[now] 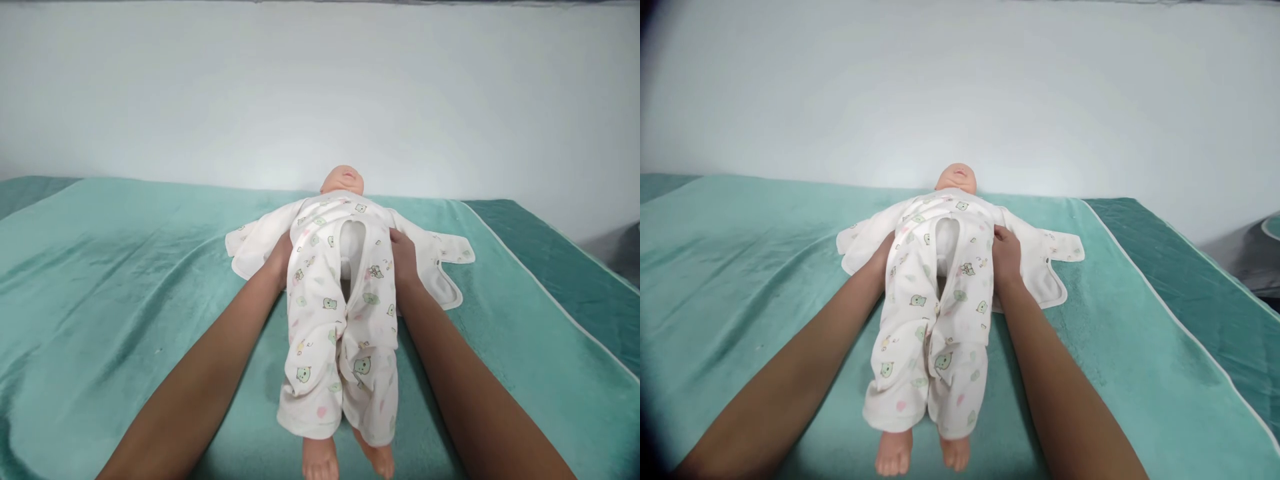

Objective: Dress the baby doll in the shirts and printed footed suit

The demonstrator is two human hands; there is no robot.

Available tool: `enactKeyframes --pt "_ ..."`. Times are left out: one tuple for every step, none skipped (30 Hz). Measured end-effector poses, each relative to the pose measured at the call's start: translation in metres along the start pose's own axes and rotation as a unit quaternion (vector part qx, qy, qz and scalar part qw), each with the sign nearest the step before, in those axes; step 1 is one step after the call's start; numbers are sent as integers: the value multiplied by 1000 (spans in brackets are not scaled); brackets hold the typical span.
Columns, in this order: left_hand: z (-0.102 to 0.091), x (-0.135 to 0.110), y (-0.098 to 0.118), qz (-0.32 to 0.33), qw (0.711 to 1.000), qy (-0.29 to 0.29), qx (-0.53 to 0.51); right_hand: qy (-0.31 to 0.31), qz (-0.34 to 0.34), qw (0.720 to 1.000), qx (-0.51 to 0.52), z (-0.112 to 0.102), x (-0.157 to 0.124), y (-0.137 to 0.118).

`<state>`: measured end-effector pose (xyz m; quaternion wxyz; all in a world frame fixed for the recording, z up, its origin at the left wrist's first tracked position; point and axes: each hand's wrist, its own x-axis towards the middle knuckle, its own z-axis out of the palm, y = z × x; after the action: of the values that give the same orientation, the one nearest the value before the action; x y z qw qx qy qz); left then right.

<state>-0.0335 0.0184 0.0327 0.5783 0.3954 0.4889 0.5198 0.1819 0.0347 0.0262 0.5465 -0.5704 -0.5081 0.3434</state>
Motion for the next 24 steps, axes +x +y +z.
enactKeyframes --pt "-3 -1 1 7 1000 1 18 23 -8 1000 1 -1 -1 1" --pt "-6 -1 2 21 998 9 51 52 -20 998 3 -2 -1 1" --pt "-9 -2 3 45 994 27 97 81 -38 996 4 -3 -1 1" --pt "-12 -1 4 78 985 52 148 103 -63 993 4 -3 0 0" --pt "-14 0 5 118 971 81 193 116 -92 989 1 -3 2 -1" --pt "-16 3 7 158 955 108 224 115 -120 986 -4 -2 5 -2" --pt "-16 7 8 195 943 132 236 100 -141 985 -9 0 8 -3" --pt "-16 12 10 223 934 149 235 73 -154 985 -16 2 13 -5" --pt "-15 19 13 241 931 152 228 39 -159 986 -23 4 18 -6" --pt "-14 27 15 248 932 141 223 5 -160 987 -28 6 23 -7" --pt "-12 34 18 249 936 117 219 -25 -159 986 -32 8 29 -8" --pt "-11 41 21 243 942 84 217 -47 -160 985 -36 9 35 -8" --pt "-10 47 24 232 948 44 212 -64 -161 984 -41 9 40 -9" --pt "-10 52 27 217 954 3 207 -82 -162 982 -45 8 44 -10" --pt "-10 55 30 200 958 -36 204 -105 -162 980 -50 7 47 -12" --pt "-12 57 33 184 959 -67 206 -132 -160 977 -56 5 50 -13" --pt "-14 58 35 170 957 -93 214 -162 -157 972 -62 2 51 -16" --pt "-16 57 38 158 955 -113 225 -193 -152 967 -66 0 52 -18" --pt "-19 56 40 149 952 -127 235 -219 -149 962 -68 -2 53 -20" --pt "-21 54 43 143 949 -137 244 -240 -146 958 -66 -4 53 -22" --pt "-23 52 45 139 946 -147 252 -255 -143 954 -61 -5 53 -24" --pt "-24 50 46 137 944 -156 257 -266 -141 952 -52 -6 53 -25" --pt "-24 48 48 136 941 -162 262 -274 -138 951 -41 -6 53 -26" --pt "-24 46 48 139 940 -163 267 -279 -135 950 -30 -6 52 -26"
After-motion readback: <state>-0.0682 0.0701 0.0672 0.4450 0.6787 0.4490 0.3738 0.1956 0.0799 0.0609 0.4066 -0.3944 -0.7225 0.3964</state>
